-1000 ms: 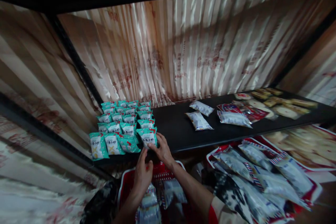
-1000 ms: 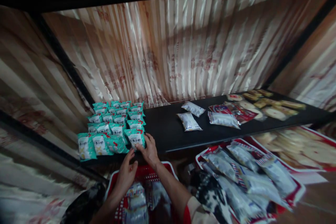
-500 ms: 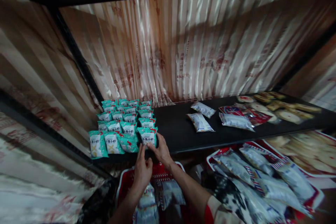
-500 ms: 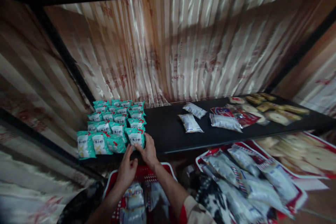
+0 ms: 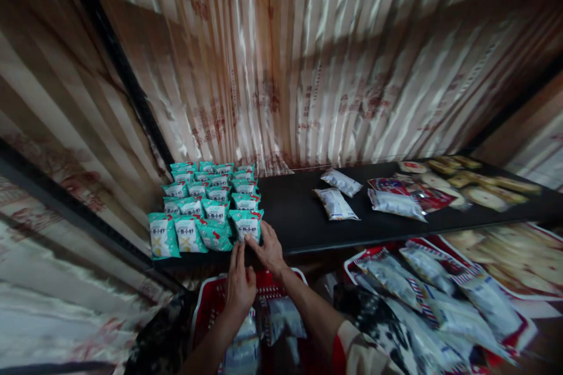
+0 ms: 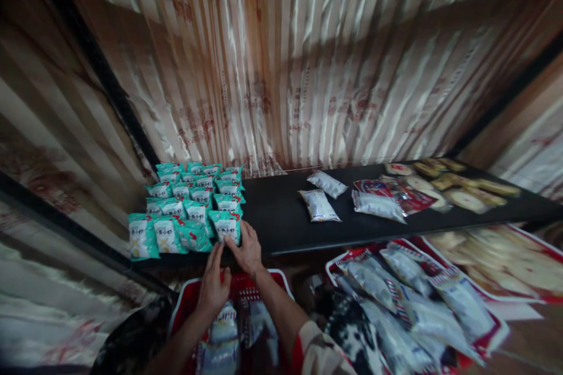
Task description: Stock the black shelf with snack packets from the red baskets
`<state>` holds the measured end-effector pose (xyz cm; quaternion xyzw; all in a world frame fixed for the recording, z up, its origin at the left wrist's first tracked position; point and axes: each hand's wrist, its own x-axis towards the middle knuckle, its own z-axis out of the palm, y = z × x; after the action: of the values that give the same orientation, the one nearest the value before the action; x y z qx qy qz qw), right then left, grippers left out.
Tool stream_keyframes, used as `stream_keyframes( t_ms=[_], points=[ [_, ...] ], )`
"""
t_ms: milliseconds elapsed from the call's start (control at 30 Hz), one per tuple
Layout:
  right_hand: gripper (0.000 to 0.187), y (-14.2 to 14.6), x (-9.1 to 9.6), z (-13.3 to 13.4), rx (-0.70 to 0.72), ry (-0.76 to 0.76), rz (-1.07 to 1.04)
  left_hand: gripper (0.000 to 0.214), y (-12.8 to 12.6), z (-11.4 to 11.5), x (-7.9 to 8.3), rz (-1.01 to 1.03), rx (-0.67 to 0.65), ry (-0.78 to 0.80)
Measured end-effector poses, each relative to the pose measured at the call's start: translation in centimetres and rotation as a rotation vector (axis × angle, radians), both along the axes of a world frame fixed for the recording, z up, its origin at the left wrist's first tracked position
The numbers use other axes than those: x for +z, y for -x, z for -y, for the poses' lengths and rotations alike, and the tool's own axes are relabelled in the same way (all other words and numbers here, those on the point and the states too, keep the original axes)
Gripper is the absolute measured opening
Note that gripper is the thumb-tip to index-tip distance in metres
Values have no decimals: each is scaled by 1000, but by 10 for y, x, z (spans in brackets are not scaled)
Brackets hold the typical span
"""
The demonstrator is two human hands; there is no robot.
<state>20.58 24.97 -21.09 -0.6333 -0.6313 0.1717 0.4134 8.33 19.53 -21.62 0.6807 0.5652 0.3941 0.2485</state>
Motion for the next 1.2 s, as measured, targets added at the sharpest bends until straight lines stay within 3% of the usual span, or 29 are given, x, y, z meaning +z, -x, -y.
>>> stream_keyframes(
  t_ms=[200,433,667,833,933,1100,1200],
  points=[
    [53,-1,-2,0,8,-25,4,52,-3,1,15,-187,-21,-303],
    [50,-4,-10,1,31,-38,30,63,-2,-10,-9,-391,-164,-534],
    [49,-3,-9,2,12,-16,54,60,9,-23,-15,-455,-248,-627],
    [48,-3,-12,3,63,-35,82,60,5,-32,-27,-365,-169,-643],
    [48,-5,-17,4,77,-36,69,57,0,-36,-24,-342,-166,-649],
    [52,-16,-11,4,139,27,-233,53,-5,-42,-16,-381,-101,-728],
    [50,-23,2,-3,63,115,-532,46,-7,-46,-21,-379,-34,-781]
  ],
)
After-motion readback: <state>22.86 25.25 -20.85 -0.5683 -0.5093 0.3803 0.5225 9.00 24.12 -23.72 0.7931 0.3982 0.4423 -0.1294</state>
